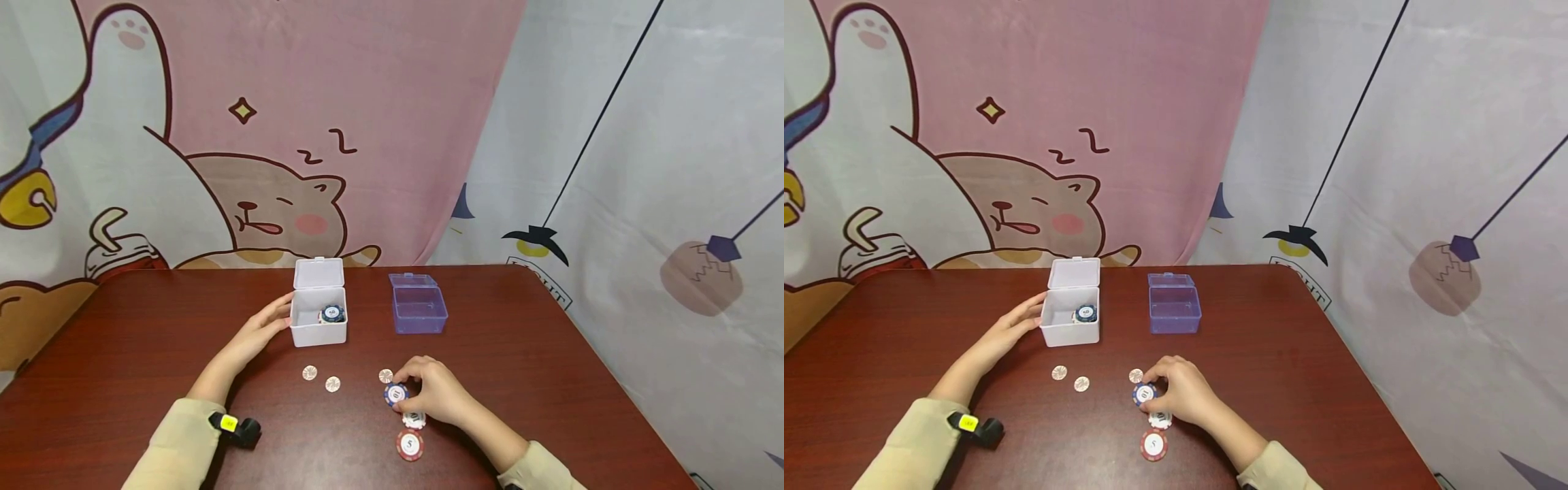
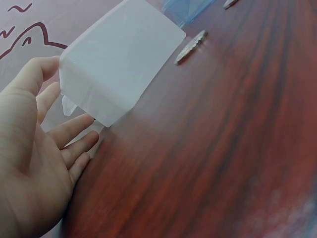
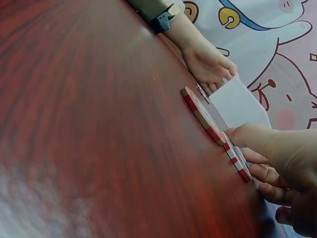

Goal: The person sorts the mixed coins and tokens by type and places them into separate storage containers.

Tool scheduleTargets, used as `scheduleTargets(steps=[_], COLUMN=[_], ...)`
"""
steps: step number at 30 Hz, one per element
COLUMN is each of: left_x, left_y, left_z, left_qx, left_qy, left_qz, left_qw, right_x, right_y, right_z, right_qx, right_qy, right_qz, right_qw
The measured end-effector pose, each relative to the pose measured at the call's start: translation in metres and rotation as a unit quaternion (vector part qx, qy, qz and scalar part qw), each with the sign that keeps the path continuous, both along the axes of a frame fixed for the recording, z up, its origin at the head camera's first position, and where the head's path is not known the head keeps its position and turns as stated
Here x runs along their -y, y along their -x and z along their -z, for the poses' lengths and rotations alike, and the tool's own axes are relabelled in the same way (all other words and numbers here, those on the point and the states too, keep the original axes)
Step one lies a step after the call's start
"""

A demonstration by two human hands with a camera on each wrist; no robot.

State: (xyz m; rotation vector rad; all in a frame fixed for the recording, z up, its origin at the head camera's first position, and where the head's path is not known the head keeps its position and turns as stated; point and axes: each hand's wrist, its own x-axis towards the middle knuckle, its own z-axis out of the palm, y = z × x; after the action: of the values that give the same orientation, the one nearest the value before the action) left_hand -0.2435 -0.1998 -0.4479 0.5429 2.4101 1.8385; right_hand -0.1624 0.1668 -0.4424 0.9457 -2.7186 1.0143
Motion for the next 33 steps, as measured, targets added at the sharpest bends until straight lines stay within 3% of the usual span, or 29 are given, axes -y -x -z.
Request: scheduleTargets(steps=[18, 33], left_x=[0.000, 0.000], left_y=[-0.001, -0.001], left_z=[-0.001, -0.001], left_qx=[0.001, 0.004], left_qy=[-0.002, -0.003], left_qz=[0.004, 0.000], left_qw=[1.0000, 1.0000], right_x=[0.003, 0.019], right_y=[0.001, 0.019], right_z=[0.001, -0.011], right_qx=[-0.054, -0.080], right_qy=[-0.009, 0.011], right_qz=[0.015, 0.025], right_qw=[0.998, 0.996])
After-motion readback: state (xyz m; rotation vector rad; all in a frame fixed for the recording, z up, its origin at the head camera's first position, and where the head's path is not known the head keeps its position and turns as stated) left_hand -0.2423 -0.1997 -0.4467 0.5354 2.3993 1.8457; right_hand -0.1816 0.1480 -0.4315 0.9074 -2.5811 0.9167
